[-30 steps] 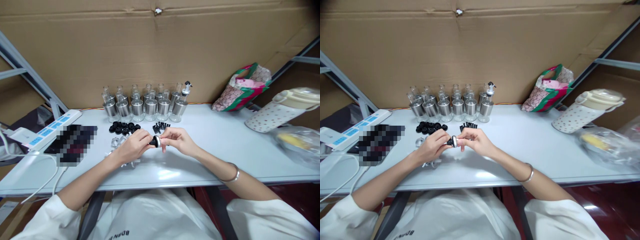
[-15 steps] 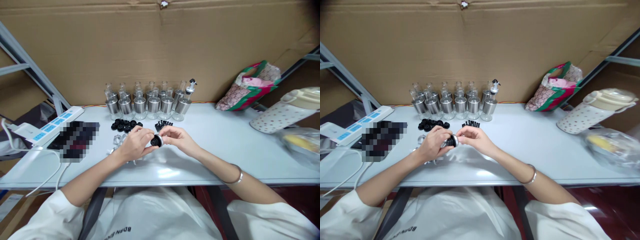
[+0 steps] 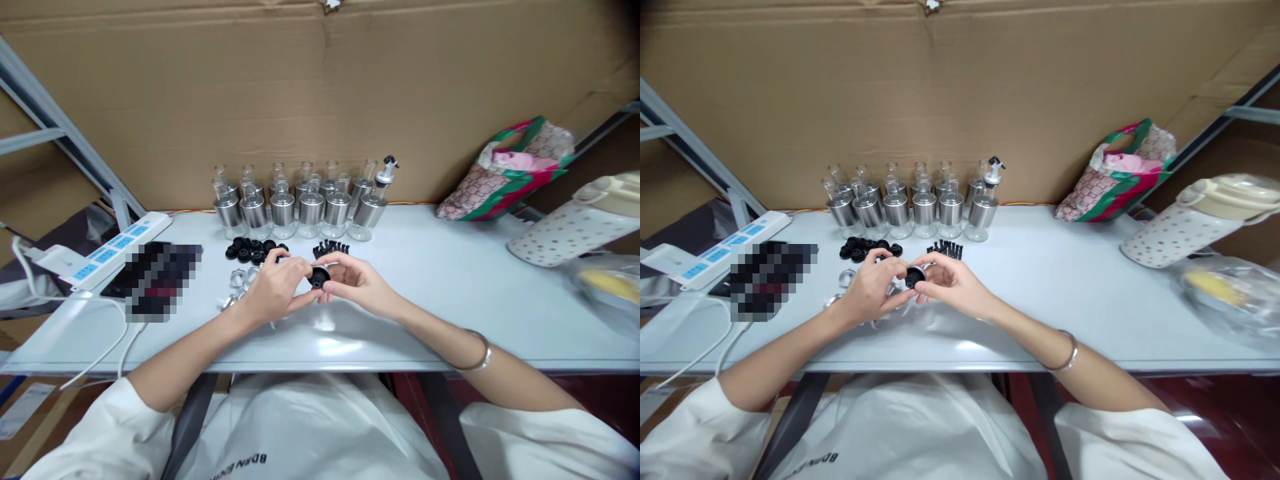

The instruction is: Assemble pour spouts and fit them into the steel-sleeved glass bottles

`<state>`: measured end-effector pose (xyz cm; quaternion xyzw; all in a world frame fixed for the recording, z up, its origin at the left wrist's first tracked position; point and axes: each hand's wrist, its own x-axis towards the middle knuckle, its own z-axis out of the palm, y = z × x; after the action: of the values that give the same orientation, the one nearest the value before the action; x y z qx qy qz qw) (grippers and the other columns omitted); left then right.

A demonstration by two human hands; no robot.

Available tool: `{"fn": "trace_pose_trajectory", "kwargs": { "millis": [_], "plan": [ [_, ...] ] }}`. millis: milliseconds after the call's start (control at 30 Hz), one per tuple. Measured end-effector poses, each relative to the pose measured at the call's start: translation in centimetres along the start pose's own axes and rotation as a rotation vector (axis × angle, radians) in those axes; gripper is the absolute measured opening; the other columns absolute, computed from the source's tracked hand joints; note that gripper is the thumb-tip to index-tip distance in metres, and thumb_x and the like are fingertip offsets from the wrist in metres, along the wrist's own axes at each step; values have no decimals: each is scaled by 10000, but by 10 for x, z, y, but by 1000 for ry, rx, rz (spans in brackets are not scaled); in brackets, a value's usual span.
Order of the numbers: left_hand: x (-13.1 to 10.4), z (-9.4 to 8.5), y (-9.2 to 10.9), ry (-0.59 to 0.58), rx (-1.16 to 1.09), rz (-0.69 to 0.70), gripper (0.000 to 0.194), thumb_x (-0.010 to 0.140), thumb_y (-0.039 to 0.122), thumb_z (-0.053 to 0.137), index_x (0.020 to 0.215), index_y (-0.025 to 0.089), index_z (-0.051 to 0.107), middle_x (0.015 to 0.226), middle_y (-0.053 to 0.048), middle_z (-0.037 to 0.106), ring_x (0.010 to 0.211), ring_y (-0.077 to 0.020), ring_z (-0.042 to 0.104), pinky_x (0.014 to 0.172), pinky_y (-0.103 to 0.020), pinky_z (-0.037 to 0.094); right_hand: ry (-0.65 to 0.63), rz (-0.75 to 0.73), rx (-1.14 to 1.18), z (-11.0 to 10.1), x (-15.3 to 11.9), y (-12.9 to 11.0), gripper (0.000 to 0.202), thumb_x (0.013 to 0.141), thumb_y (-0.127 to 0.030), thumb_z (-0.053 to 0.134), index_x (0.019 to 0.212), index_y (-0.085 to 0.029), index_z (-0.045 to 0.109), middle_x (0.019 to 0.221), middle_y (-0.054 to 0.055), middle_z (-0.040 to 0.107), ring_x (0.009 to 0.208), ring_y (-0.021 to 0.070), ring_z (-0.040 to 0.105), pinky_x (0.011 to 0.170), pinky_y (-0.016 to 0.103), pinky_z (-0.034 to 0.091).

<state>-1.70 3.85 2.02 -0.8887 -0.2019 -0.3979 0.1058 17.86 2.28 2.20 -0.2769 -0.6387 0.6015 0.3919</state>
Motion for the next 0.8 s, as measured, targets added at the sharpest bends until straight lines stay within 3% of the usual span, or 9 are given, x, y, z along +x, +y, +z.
{"fn": "trace_pose_trajectory", "kwargs": {
  "millis": [167, 400, 633, 800],
  "plan": [
    [2, -4, 2, -8, 6, 0, 68, 907, 235, 439, 945, 180, 445, 796, -15, 668, 725, -142, 633, 815, -347, 412, -1, -40, 60, -3, 2, 0, 343, 782, -365, 697, 1024, -183, 536, 724, -2, 665, 637, 126, 662, 597, 235, 518],
    [1, -3, 2, 0, 62, 44, 112, 887, 207, 481, 983, 161, 445, 882, -61, 688, 803, -150, 660, 861, -373, 404, -34, -41, 85, -3, 1, 0, 341, 805, -371, 677, 1042, -176, 529, 708, -3, 663, 642, 133, 673, 607, 239, 528],
    [1, -2, 1, -2, 116, 91, 108, 893, 203, 480, 996, 191, 447, 888, -35, 698, 757, -117, 643, 890, -374, 383, -30, -26, 64, -6, 0, 1, 315, 837, -401, 627, 1032, -169, 542, 676, -14, 653, 594, 125, 660, 609, 245, 525],
    [1, -2, 2, 9, 137, 107, 131, 880, 128, 464, 975, 218, 478, 901, -8, 703, 747, -97, 629, 904, -363, 357, -35, -57, 51, -8, 1, 3, 241, 848, -333, 592, 1025, -171, 567, 693, -16, 645, 583, 118, 639, 608, 254, 516]
  ]
}}
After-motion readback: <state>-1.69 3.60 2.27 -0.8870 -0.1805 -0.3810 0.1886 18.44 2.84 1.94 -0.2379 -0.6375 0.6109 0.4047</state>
